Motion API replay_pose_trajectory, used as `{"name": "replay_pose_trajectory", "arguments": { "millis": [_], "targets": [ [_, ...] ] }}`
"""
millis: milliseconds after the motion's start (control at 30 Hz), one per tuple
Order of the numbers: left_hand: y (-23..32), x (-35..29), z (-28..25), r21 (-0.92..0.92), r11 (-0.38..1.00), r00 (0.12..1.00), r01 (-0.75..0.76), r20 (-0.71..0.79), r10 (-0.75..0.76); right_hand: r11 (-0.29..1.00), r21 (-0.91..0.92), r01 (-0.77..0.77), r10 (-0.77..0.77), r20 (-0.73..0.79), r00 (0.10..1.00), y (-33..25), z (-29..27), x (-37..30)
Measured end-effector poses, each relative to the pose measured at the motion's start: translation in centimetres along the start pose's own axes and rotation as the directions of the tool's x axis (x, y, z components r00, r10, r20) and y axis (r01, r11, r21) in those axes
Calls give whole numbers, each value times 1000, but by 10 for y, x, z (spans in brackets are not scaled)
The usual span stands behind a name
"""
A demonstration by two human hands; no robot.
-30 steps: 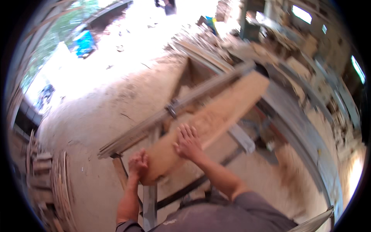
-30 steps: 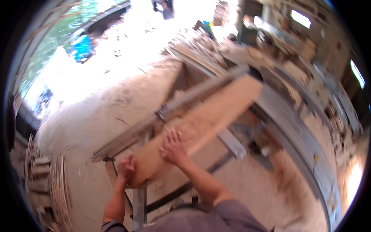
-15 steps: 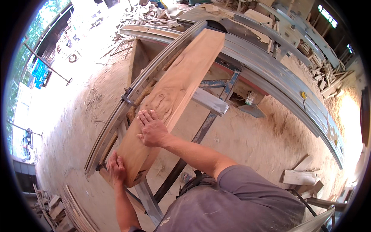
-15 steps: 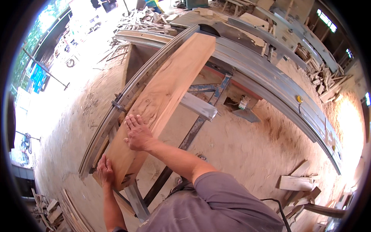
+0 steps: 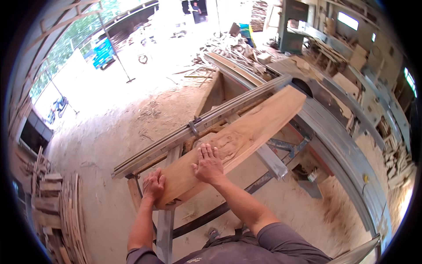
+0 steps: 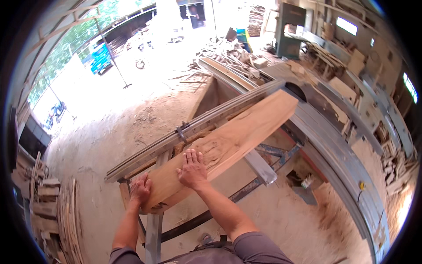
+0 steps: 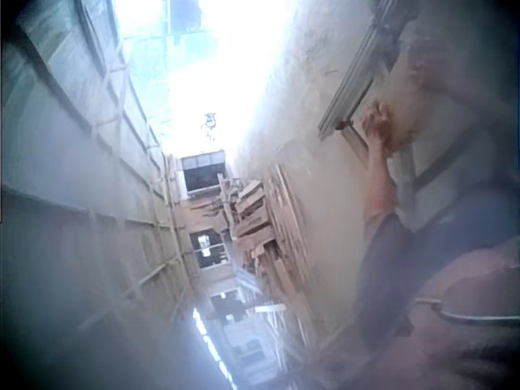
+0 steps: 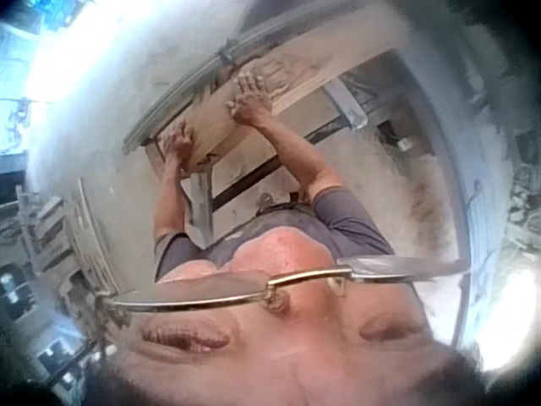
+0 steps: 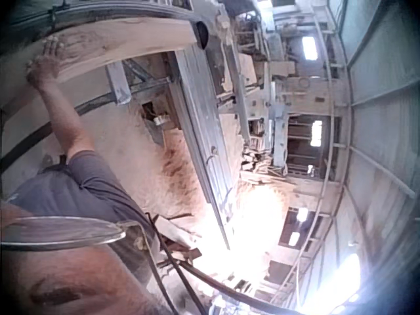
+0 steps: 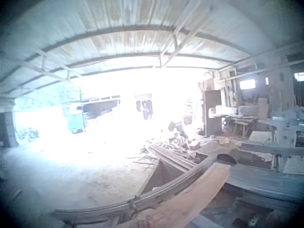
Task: The person measures a long wooden plank with a tape measure, marks it, and then rubs the surface with their hand. Another person assists by holding the plank while the recorder continues to measure and inspect it.
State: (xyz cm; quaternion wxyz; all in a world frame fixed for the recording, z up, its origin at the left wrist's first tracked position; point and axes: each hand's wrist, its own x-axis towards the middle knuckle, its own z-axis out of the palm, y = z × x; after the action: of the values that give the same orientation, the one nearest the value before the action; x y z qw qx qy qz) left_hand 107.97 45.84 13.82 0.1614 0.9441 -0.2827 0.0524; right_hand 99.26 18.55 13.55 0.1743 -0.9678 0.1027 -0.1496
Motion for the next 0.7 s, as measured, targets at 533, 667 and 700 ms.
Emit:
{"name": "replay_pose_trajectory", "arguments": {
  "millis": [533, 667, 700],
  "targets": [
    [-1, 2, 4, 6, 998, 997, 68, -23, -68, 997, -74, 4, -4, 6, 1000, 6, 15, 7],
    [-6, 5, 9, -1, 998, 998, 59, -36, -59, 997, -76, 10, -11, -9, 1000, 4, 14, 8],
    [-7, 5, 10, -3, 998, 997, 64, -32, -64, 997, -71, 11, -12, -11, 1000, 5, 15, 9]
  ]
}}
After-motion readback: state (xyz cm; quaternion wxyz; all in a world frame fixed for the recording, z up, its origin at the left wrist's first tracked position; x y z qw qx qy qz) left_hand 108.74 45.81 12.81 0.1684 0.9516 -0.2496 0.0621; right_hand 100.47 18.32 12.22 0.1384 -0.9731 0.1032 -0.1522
